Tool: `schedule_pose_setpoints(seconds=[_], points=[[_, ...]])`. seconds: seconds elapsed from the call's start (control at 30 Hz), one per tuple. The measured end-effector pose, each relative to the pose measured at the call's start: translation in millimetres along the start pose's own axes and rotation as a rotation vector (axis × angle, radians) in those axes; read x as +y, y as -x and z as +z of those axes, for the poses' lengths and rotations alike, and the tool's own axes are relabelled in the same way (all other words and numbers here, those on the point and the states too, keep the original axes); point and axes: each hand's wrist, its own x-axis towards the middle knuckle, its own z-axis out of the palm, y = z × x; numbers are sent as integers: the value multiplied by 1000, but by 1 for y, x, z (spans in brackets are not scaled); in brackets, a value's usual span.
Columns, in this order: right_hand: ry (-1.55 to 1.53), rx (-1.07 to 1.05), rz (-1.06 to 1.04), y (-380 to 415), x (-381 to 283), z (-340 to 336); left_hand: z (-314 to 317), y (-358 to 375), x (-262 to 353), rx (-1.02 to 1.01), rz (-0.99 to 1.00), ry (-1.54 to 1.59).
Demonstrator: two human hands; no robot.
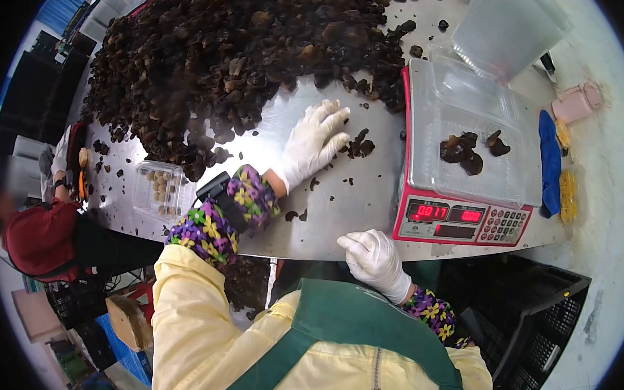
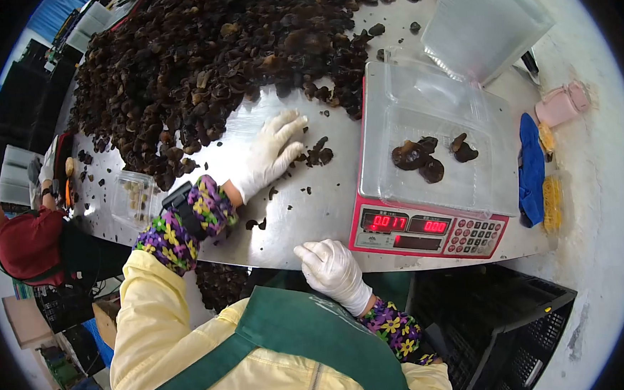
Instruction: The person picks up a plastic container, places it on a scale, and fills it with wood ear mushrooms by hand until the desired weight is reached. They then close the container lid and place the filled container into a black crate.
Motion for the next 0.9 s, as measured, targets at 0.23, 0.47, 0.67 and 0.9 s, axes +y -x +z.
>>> schedule_pose_setpoints(seconds=[0.23, 0.47, 0.67, 0.9], points=[[41, 4, 16, 0, 0, 3, 27, -61, -16, 25, -23, -216], [32, 12, 5, -1, -1, 3, 8, -33, 6, -208, 100, 100], [42, 10, 11, 0, -1, 2, 2, -1, 22, -277, 209, 344], [63, 13, 15, 0, -1, 3, 10, -58, 12, -158, -10, 231]])
